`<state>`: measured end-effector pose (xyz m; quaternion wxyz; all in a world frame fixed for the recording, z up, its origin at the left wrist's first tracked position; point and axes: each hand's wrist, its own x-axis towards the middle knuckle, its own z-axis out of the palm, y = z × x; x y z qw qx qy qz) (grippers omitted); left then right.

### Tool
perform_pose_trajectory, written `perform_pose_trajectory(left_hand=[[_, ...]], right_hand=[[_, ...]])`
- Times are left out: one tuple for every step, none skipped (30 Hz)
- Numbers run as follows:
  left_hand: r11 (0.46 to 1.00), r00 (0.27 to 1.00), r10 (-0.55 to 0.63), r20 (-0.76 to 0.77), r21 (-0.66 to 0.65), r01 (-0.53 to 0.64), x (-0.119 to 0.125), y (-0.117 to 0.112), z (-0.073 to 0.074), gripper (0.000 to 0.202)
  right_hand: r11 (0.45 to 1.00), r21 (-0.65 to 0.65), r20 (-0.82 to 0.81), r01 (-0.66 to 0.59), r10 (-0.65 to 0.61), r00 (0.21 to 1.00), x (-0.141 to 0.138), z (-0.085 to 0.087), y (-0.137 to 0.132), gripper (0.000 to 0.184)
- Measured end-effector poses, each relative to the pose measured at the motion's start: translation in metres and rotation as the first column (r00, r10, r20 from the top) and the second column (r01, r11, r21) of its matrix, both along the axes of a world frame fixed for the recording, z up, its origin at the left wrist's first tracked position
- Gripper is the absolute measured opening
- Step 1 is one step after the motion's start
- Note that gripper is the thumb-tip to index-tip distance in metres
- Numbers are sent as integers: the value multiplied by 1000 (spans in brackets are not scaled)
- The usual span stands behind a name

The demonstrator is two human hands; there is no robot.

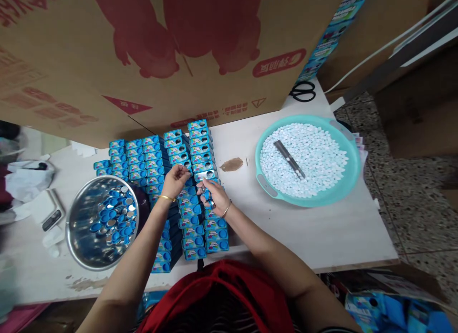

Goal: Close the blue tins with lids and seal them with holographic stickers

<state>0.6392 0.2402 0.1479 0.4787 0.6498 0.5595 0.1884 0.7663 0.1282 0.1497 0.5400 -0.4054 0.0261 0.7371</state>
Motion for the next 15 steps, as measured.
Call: perform_pose_trajectory(left_hand=[[999, 999, -24, -37, 38, 26, 1, 3, -1, 7], [995, 996, -45, -76, 87, 51, 3, 4, -2, 7], [988, 992, -61, -108, 137, 76, 5, 5, -3, 7], [979, 988, -75, -132, 181, 98, 8, 5, -4, 8], [969, 986, -87, -145, 216, 117, 11, 6, -6, 8], [960, 984, -97, -151, 246, 133, 16, 7, -7, 9], [951, 983, -106, -152, 272, 145, 21, 9, -9, 10], [942, 982, -116, -152, 297, 157, 26, 12, -11, 12], [931, 980, -126, -155, 323, 171, 33, 16, -13, 13], [918, 977, -137, -163, 351, 187, 40, 22, -15, 14], [902, 973, -149, -174, 380, 206, 48, 28, -17, 15], [883, 967, -167, -192, 408, 233, 57, 35, -19, 16], [861, 957, -194, -216, 430, 271, 68, 43, -20, 17], [838, 942, -228, -245, 444, 318, 79, 50, -21, 19], [812, 923, -268, -277, 450, 371, 93, 58, -23, 21]], right_hand=[[1000, 2, 8, -8, 8, 1000, 1, -1, 1, 42], [1000, 10, 11, -16, 15, 1000, 1, -2, 1, 42], [1000, 19, 5, -22, 22, 1000, 2, -3, 0, 41], [999, 25, -10, -28, 28, 1000, 3, -4, -2, 40], [999, 27, -31, -33, 33, 999, 3, -5, -5, 39], [999, 25, -55, -37, 38, 998, 4, -6, -8, 38], [999, 22, -75, -40, 42, 996, 5, -6, -12, 36], [999, 24, -85, -43, 45, 995, 7, -7, -16, 35], [999, 29, -84, -44, 46, 995, 8, -7, -19, 34], [998, 36, -75, -42, 45, 996, 10, -7, -23, 33], [998, 41, -64, -39, 42, 997, 11, -8, -25, 32], [998, 43, -57, -37, 40, 998, 13, -8, -28, 33], [999, 41, -53, -34, 36, 998, 14, -8, -30, 33], [999, 34, -50, -27, 28, 998, 15, -8, -32, 34], [1000, 25, -47, -17, 18, 999, 16, -8, -33, 36]])
